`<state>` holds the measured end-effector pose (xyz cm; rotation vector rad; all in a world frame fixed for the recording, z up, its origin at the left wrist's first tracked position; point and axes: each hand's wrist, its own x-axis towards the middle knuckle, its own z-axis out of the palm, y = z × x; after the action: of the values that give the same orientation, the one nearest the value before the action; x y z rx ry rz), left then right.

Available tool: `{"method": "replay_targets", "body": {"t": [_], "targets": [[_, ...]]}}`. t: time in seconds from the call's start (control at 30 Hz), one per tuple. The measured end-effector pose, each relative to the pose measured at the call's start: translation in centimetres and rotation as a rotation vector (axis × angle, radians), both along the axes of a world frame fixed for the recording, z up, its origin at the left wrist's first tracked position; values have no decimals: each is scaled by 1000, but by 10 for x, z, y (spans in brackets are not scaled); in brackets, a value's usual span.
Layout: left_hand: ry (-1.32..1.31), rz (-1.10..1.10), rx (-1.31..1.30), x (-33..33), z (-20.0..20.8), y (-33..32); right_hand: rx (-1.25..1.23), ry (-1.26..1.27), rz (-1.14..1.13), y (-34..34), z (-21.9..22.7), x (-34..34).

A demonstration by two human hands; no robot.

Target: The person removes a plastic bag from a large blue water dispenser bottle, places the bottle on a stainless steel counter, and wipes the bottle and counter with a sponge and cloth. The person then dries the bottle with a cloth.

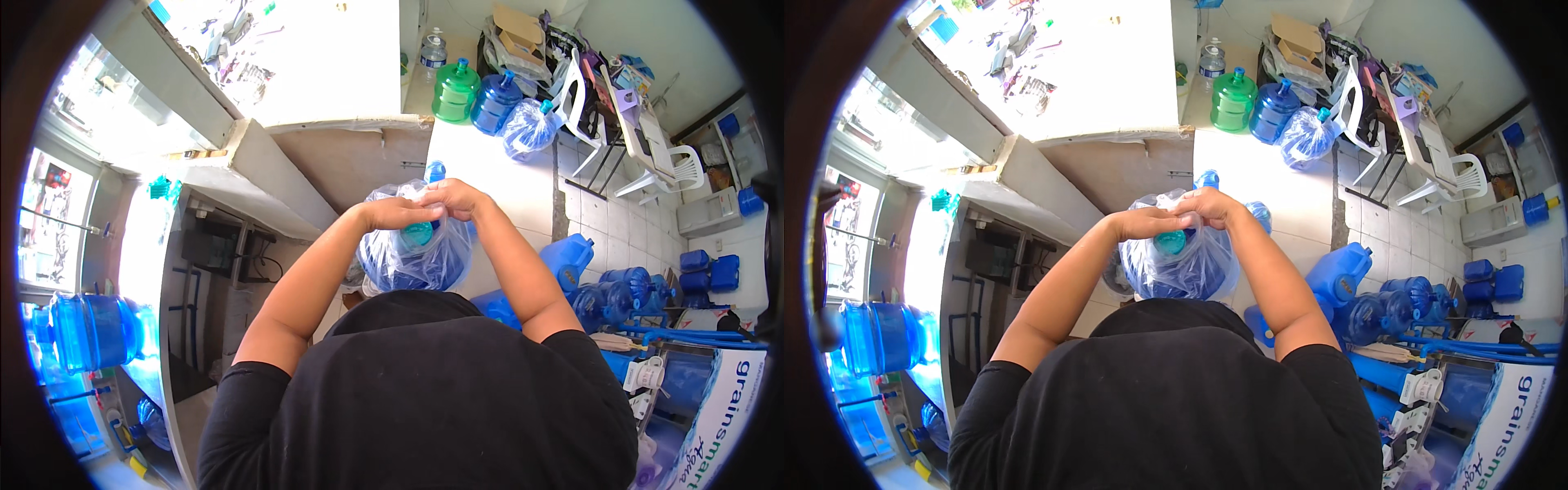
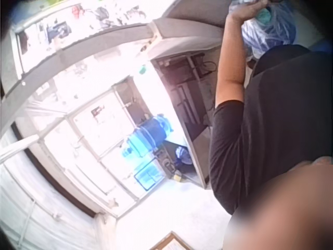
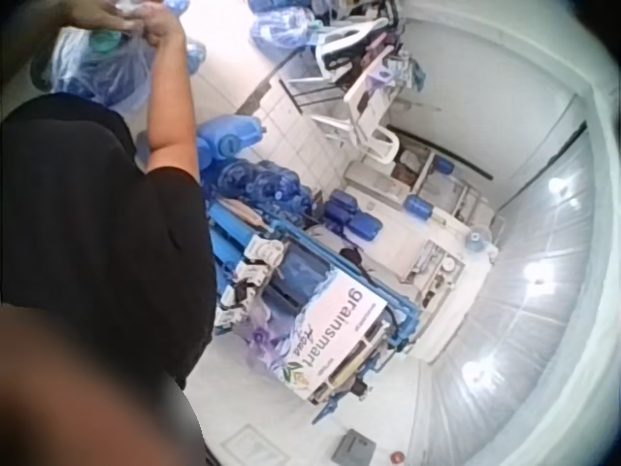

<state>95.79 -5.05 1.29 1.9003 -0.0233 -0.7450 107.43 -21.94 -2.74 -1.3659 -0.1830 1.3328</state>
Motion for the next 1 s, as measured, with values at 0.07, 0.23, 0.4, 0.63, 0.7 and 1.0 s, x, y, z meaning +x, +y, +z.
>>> {"method": "replay_targets", "body": {"t": [0.07,0.23,0.4,0.63,0.7,1.0], "targets": [[55,163,-144,7,2,18,-16,-102,5,-3,3,5],[-389,343,22,5,9,29,31,-36,65,-7,9,8],[-632,346,341,6,16,20,70,20,29,-9,12,11],[-505,296,424,-38,-35,64,-81,-436,-132,-63,-31,-12],[-140,400,362,-74,-59,63,-134,-563,-182,-88,-41,-48],[-40,653,-612,-3,-59,27,-6,-382,-273,-73,-12,-53]]}}
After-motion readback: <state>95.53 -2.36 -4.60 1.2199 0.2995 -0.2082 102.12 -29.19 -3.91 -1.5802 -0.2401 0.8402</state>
